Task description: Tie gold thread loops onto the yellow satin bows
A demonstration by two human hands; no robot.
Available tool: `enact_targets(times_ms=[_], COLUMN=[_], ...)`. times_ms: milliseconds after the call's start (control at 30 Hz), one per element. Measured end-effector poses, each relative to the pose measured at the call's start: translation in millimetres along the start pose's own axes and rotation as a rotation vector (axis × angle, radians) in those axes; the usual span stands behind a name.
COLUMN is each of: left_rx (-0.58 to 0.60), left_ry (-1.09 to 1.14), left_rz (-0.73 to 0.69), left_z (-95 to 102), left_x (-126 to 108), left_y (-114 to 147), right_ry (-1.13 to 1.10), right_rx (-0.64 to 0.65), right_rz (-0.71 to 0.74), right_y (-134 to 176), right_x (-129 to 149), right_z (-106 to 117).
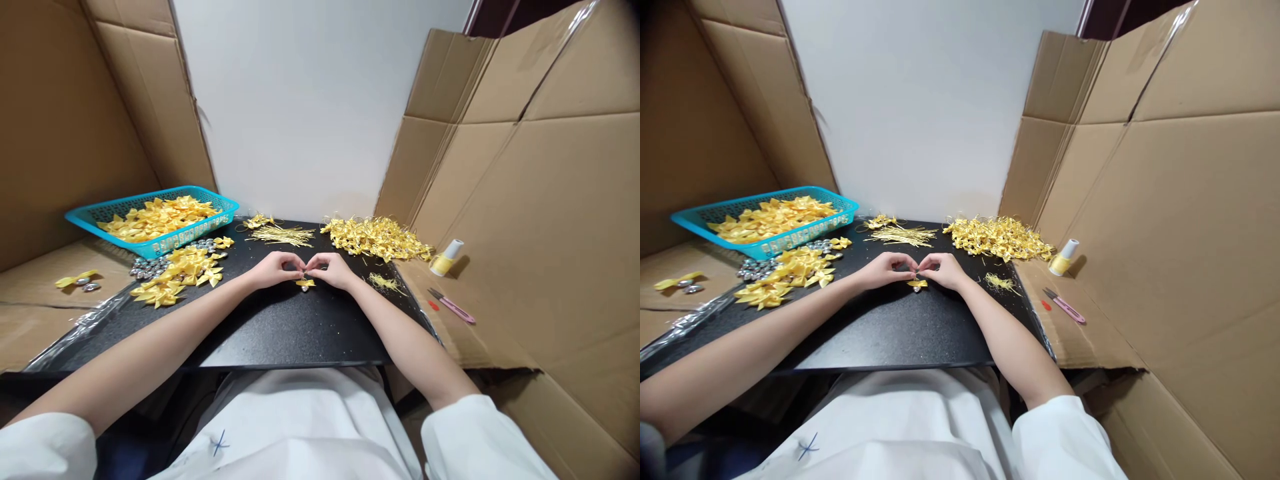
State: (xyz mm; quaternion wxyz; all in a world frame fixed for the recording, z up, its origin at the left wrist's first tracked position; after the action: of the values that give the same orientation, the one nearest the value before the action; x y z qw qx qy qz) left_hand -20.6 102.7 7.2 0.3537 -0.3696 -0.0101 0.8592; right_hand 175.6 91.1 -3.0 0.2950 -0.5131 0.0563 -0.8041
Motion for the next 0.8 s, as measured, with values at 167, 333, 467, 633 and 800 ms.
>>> enact_targets(times_ms=[167, 333, 467, 633, 800], left_rx=[0.002, 0.03, 0.055, 0.035, 0.054], left_ry=[-0.088, -0.07, -0.04, -0.037, -0.071], left_rz=[0.014, 0.05, 0.079, 0.095, 0.072], left_z=[1.9, -1.3, -3.9, -6.8, -8.5], left_x=[-2, -4, -7, -8, -8], left_y=[0, 1, 1, 1, 1], right_ry=[0.028, 0.044, 0.038, 0.04, 0.053], right_rx=[-0.003, -0.009, -0.022, -0.029, -0.057], right_rz=[0.014, 0.035, 0.04, 0.035, 0.022], right_y=[1, 0, 0, 0, 0], right_x=[1, -1, -2, -1, -1], right_z=[-1, -1, -1, -2, -2])
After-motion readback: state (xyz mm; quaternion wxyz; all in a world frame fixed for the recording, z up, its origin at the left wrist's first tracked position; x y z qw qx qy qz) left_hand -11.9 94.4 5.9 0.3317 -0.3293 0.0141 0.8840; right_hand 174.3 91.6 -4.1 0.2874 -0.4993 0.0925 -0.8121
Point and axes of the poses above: each hand's wrist, its own y-axis away from the middle knuckle, its own z-axis out of the back of the hand, x = y × z, the point moved 1 cm from there along -y, towards the middle knuckle, and after that the axes turned 2 degrees about -y, right-handed, at the moved point
